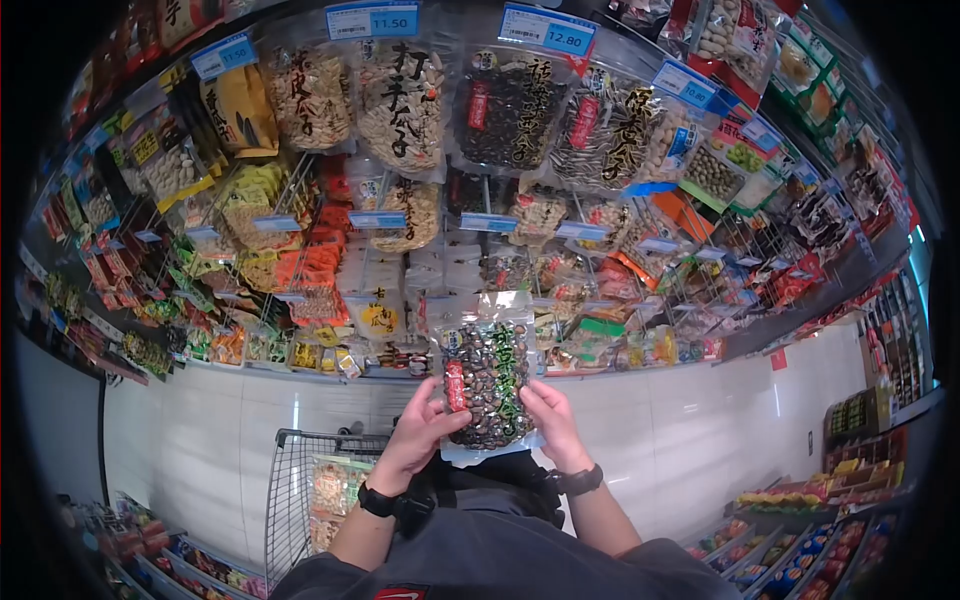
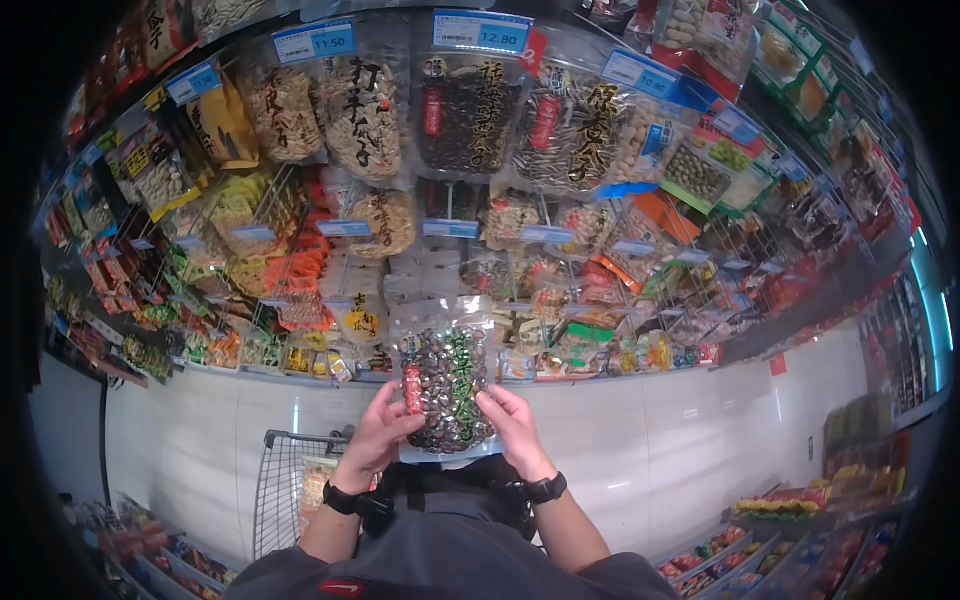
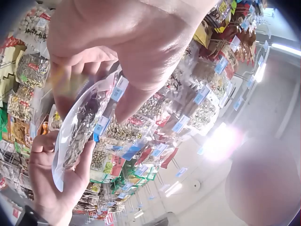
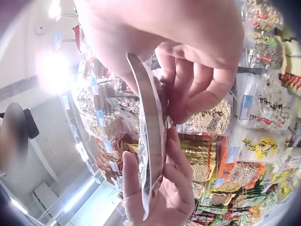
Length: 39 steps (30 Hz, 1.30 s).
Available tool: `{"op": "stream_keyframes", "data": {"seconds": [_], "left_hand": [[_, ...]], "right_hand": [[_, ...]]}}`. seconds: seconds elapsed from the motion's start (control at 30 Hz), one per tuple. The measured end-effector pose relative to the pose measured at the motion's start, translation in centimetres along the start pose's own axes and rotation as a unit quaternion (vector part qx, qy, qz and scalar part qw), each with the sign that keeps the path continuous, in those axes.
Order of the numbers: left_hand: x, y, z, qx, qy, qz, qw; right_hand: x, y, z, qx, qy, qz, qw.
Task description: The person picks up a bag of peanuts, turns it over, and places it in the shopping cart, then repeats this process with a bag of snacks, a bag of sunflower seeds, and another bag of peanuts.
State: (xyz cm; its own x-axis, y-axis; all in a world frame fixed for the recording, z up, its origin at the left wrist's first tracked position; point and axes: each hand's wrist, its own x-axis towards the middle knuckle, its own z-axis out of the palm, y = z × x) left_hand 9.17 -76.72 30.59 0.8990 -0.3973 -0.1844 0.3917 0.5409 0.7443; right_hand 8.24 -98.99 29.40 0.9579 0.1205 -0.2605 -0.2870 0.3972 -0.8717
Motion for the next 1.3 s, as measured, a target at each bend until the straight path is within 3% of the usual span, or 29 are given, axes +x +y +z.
{"op": "stream_keyframes", "data": {"seconds": [0.07,0.23,0.43,0.63,0.83,0.93,1.3], "left_hand": [[0.3,-0.1,-0.2,-0.046,0.017,-0.016,0.999],[0.4,-0.6,-0.5,-0.036,0.05,-0.013,0.998],[0.4,-1.6,-1.5,-0.054,0.058,0.017,0.997],[0.2,-1.3,-2.1,-0.036,0.041,0.018,0.998],[-0.2,-1.5,-1.9,-0.047,0.055,0.02,0.997],[-0.5,-1.1,-1.9,-0.024,0.048,0.019,0.998],[-0.5,-0.7,-2.7,0.132,0.044,0.042,0.989]], "right_hand": [[-0.1,-0.2,-0.3,0.02,0.02,-0.005,1.0],[-0.2,0.7,-1.6,0.066,-0.023,-0.047,0.996],[0.1,1.3,-1.9,0.034,-0.011,-0.07,0.997],[-0.2,0.2,0.1,0.006,0.062,-0.054,0.997],[0.0,0.6,-1.6,-0.003,0.015,-0.031,0.999],[-0.3,0.6,-1.3,-0.023,-0.021,-0.069,0.997],[-0.5,0.9,-1.8,-0.056,-0.014,-0.084,0.995]]}}
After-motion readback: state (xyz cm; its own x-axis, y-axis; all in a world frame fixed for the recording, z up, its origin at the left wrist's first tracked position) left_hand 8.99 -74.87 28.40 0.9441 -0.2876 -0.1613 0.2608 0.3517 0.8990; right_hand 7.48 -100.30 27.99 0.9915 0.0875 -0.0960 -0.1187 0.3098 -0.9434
